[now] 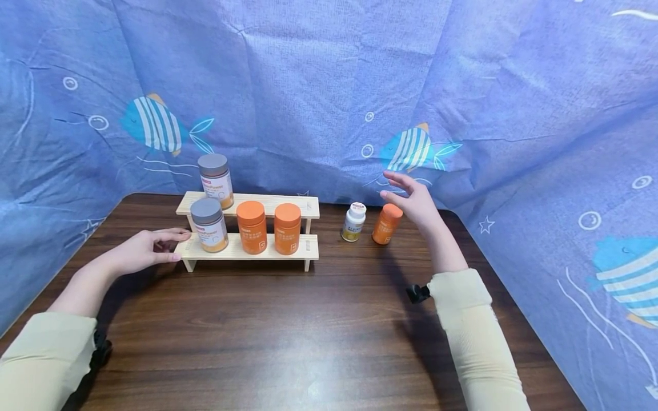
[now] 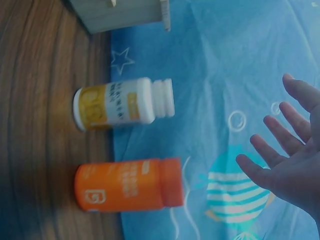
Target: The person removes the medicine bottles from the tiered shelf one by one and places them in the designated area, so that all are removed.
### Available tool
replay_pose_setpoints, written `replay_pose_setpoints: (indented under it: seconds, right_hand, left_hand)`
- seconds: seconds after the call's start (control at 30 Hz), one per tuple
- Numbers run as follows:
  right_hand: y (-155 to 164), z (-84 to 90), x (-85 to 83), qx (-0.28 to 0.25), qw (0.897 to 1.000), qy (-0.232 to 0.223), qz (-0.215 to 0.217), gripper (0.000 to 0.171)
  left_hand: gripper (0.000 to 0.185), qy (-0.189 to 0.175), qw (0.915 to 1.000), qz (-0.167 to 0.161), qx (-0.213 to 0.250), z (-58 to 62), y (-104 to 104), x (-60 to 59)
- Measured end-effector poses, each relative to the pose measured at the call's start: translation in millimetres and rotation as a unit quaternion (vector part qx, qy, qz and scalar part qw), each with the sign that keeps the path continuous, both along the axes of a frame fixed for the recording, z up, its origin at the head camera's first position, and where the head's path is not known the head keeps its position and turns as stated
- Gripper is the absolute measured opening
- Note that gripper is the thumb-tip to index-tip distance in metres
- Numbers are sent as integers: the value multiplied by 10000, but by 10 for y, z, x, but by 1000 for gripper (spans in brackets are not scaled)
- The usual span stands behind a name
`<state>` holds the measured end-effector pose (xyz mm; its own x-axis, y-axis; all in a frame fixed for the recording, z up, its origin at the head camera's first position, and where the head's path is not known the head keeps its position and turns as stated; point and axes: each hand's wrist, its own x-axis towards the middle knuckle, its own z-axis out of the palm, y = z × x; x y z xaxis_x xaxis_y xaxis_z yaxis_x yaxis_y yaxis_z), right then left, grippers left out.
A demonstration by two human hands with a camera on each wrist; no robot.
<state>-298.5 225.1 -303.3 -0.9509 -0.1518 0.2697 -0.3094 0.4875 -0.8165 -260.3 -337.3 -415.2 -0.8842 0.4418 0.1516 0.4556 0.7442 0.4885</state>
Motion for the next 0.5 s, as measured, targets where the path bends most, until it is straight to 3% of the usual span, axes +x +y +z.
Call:
replay_pose_setpoints:
  seconds: [0.5]
  right_hand:
    - [-373, 283, 48, -380, 9957, 608, 593, 52]
  left_hand:
    - [52, -83, 10000, 21, -40, 7, 1, -6]
